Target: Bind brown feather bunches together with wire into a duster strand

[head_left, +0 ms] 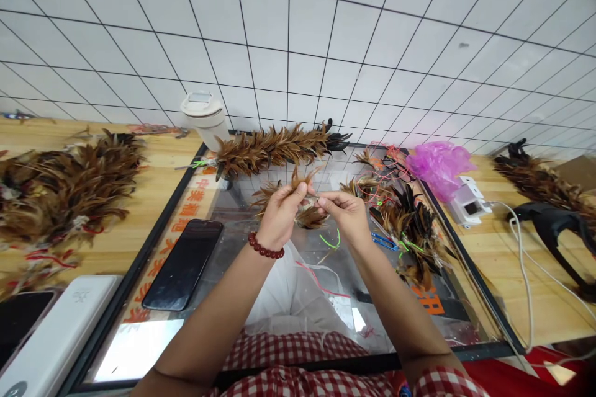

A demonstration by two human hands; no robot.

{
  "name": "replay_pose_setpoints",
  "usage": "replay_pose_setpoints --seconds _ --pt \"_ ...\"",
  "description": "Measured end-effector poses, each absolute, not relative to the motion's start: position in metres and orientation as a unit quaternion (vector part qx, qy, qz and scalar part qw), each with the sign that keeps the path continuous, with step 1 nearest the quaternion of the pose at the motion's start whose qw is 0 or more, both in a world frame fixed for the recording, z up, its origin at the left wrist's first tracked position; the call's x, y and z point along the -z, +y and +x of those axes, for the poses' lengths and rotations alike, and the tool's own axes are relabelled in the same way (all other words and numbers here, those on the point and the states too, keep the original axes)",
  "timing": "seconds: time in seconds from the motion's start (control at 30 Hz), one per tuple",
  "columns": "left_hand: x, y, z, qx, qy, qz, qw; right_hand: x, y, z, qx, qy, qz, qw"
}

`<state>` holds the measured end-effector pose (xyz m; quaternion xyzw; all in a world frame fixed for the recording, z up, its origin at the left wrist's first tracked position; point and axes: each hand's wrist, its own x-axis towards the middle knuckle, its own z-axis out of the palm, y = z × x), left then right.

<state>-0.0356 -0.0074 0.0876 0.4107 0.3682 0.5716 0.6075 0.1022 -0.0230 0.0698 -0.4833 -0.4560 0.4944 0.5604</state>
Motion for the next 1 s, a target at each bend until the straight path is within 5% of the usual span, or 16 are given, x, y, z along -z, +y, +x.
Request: replay_pose_setpoints --seconds 0.13,0.3,0.5,0.77,1.0 --pt "-0.103 -0.011 -0.045 -0.596 0.424 0.592 0.338 -0.068 -0.019 0.114 -0.386 -0.556 -0.535 0.506" --pt "-0.11 -0.02 -0.048 -0.344 0.4 0.829 0.187 -0.076 -0.028 0.109 -0.295 -0.647 -0.516 0.477" --pt "-0.109 -0.007 -0.072 -0.194 0.466 0.851 0.142 -0.065 -0.028 0.1 -0.294 -0.677 -0.494 0.459" --pt "-0.103 0.002 -0.096 -0.061 0.531 0.833 0.147 -0.044 -0.02 0.104 -0.128 -0.825 -0.538 0.116" --pt "-0.083 0.004 -0.08 0.035 0.533 0.824 0.189 -0.051 -0.003 0.137 -0.18 -0.7 -0.628 0.29"
